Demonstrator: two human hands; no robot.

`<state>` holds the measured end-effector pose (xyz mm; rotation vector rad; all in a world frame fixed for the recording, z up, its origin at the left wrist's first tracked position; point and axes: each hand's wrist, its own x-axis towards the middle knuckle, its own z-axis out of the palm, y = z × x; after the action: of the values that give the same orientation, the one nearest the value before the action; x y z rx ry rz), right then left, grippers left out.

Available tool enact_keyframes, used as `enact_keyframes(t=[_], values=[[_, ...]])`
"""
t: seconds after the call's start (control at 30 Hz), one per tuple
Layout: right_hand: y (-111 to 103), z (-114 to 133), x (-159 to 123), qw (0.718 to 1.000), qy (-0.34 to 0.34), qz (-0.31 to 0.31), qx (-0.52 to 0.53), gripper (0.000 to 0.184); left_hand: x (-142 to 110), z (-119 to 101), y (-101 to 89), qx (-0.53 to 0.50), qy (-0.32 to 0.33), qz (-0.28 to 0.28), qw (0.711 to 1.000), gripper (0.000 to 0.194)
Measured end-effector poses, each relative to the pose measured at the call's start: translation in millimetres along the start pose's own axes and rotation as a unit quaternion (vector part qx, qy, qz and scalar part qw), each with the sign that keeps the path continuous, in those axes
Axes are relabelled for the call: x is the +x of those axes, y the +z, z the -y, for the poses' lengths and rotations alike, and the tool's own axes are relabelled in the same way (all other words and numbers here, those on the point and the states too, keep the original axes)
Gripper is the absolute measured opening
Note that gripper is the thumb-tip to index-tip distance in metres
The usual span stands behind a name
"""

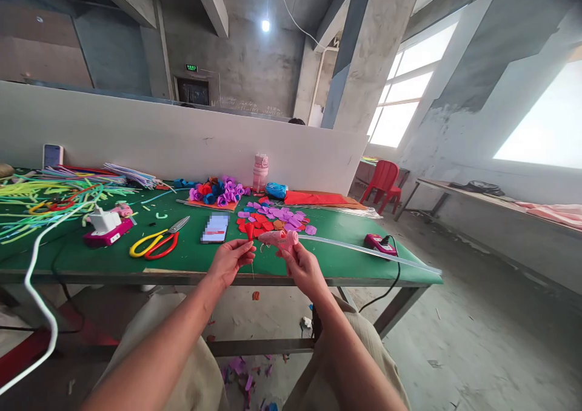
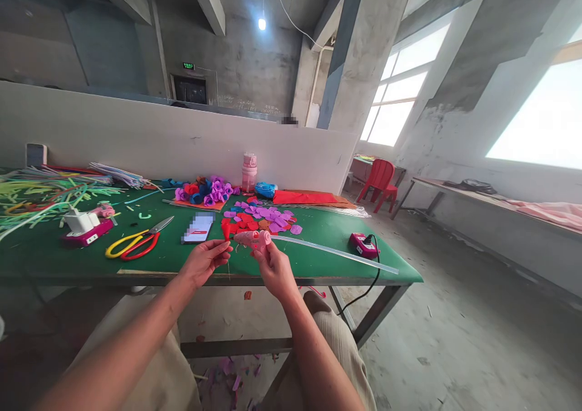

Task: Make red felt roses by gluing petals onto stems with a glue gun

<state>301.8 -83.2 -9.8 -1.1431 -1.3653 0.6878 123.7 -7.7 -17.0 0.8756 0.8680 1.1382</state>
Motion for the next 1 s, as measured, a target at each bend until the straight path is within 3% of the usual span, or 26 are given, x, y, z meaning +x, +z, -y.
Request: enact_keyframes(t=[0.23, 0.63, 0.87, 1.0], values=[[-3.4, -0.2, 0.8, 0.995, -0.047, 0.023, -0.089, 0.025, -0.7, 0.6, 1.2, 0.003, -0.006, 0.001, 1.0, 0.01], [-4.1, 4.6, -1.0, 0.992, -0.045, 0.031, -0.111, 0.031, 2.1, 2.6, 0.5, 0.004, -0.007, 0.001, 1.0, 0.01], [-7.7, 1.0, 1.1, 0.995, -0.029, 0.031, -0.093, 0.027, -0.1, 0.1, 2.4, 0.0, -0.011, -0.002, 1.0, 0.007], [-6.9, -2.1, 3.4, 1.0, 0.013, 0.001, -0.008, 0.028, -0.9, -1.0, 2.6, -0.007, -0.016, 0.003, 1.0, 0.006]])
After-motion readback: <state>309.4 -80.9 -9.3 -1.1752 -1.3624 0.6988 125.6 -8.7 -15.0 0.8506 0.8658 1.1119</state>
